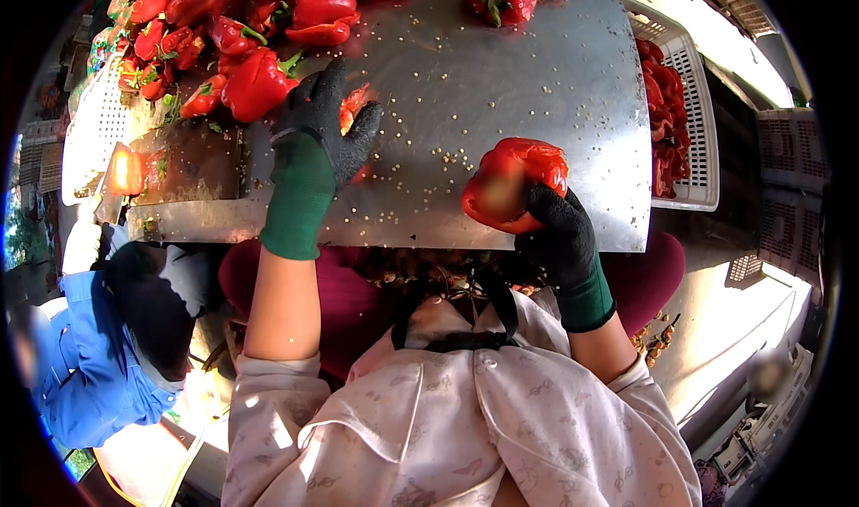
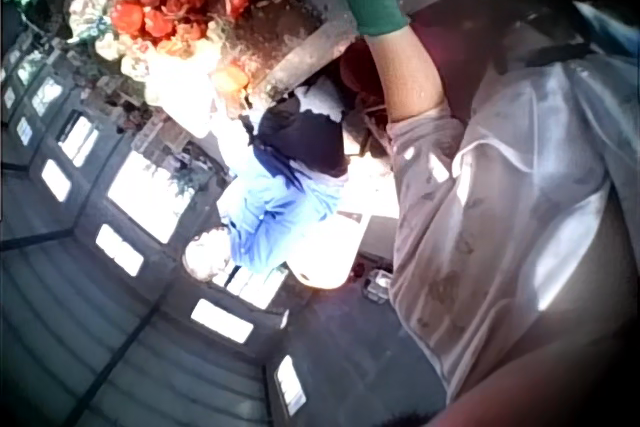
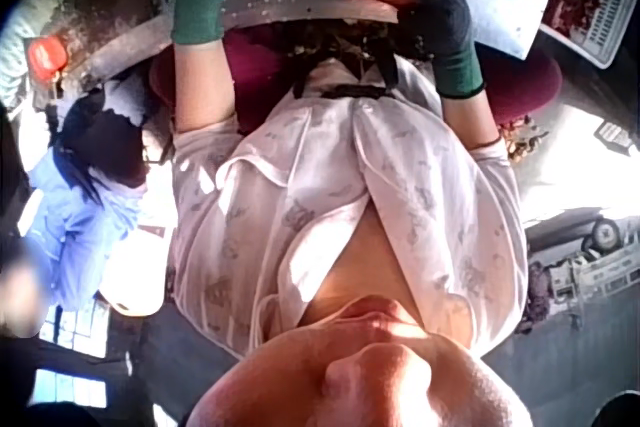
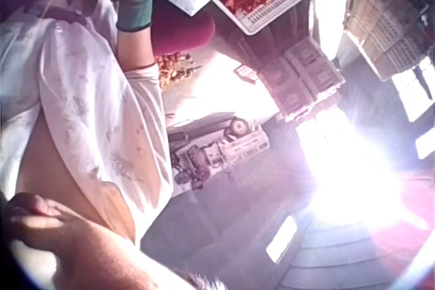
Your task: The person removes the stems and seeds from red bell peppers by hand and places the cleaned peppers into a white basket. The person handles each pepper individually, removing the core and seeds before placing it in the basket.
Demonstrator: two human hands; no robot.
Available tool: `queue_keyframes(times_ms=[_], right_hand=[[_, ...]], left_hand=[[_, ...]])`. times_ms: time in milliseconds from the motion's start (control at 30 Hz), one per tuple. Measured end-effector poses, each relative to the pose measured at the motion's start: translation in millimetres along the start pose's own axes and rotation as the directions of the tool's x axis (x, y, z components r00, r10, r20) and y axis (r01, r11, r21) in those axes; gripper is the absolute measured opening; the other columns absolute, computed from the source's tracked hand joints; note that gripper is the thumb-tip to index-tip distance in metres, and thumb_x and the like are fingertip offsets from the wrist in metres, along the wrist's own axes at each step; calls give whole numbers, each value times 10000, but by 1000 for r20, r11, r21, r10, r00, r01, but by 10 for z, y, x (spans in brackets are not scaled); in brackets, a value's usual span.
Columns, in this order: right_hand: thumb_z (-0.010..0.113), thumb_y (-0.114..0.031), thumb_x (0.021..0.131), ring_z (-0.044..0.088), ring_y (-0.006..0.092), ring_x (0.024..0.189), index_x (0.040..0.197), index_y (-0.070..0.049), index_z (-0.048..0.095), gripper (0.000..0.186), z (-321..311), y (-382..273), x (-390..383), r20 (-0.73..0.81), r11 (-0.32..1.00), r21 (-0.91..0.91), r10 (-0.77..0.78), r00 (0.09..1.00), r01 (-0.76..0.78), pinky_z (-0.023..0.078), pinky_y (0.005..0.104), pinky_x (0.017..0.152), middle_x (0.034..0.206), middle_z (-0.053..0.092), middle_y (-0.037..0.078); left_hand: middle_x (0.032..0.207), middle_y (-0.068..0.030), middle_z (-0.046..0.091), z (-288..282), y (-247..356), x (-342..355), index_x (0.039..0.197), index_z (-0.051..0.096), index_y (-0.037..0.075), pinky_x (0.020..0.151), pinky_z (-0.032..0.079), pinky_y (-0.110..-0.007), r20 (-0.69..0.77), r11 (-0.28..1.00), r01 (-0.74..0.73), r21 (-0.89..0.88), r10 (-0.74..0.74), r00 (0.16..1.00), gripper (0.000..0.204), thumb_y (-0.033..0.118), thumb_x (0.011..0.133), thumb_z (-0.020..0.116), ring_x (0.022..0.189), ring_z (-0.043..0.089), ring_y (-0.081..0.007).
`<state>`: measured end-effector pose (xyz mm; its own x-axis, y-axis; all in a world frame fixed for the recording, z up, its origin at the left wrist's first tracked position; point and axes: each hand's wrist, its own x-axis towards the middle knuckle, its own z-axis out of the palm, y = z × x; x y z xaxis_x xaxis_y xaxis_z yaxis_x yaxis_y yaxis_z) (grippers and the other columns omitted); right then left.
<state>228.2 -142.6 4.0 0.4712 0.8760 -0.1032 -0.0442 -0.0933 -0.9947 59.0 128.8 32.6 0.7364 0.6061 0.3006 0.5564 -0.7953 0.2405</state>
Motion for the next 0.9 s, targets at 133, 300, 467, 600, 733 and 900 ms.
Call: queue_keyframes(times_ms=[133, 300, 467, 600, 733, 900], right_hand=[[592, 125, 822, 639, 281, 1079, 1253, -3, 588, 450, 156, -83, 61, -59, 997, -79, 16, 998, -21, 512, 374, 937, 1204, 622, 167], [610, -42, 929, 620, 174, 1031, 1360, 4, 481, 452, 350, -311, 98, 57, 994, 104, 8, 998, -14, 500, 312, 920, 1175, 604, 87], [607, -84, 958, 591, 153, 1078, 1438, -11, 394, 531, 474, -345, 30, 103, 901, 342, 246, 964, -267, 492, 313, 937, 1224, 583, 74], [594, -61, 958, 604, 172, 1074, 1383, -5, 443, 454, 476, -434, 10, 147, 842, 421, 303, 942, -336, 487, 330, 960, 1204, 607, 89], [635, 29, 850, 638, 260, 1059, 1269, -42, 576, 429, 342, -290, -34, 87, 998, 30, 56, 995, -58, 507, 369, 933, 1166, 635, 148], [690, 71, 537, 641, 422, 1024, 1164, -62, 661, 643, 199, -214, 15, 151, 756, -448, -462, 874, 477, 530, 442, 886, 1110, 647, 230]], left_hand=[[1055, -157, 655, -246, 698, -276, 1283, 576, 55, 795, 534, -447, 122, 884, -76, -462, 148, 982, 534, 310, 835, 717, 924, 654, -333], [914, -129, 651, -35, 953, -438, 1156, 610, 74, 717, 530, -452, 192, 953, -118, -279, 176, 965, 453, 290, 783, 748, 828, 657, -334], [947, -130, 661, -58, 997, -362, 1130, 594, 89, 732, 527, -460, 388, 971, -77, -224, 162, 907, 447, 280, 760, 755, 867, 667, -336], [994, -150, 676, 7, 973, -481, 1121, 602, 86, 742, 532, -463, 393, 975, -46, -218, 130, 910, 431, 269, 760, 751, 889, 674, -347], [995, -139, 686, 59, 881, -566, 1101, 627, 73, 727, 546, -406, 257, 911, 54, -409, 59, 965, 326, 224, 819, 690, 856, 698, -266], [948, -73, 667, 54, 732, -739, 1116, 638, 22, 703, 533, -293, 382, 186, 452, -872, -318, 868, 268, 161, 894, 584, 836, 649, -148]])
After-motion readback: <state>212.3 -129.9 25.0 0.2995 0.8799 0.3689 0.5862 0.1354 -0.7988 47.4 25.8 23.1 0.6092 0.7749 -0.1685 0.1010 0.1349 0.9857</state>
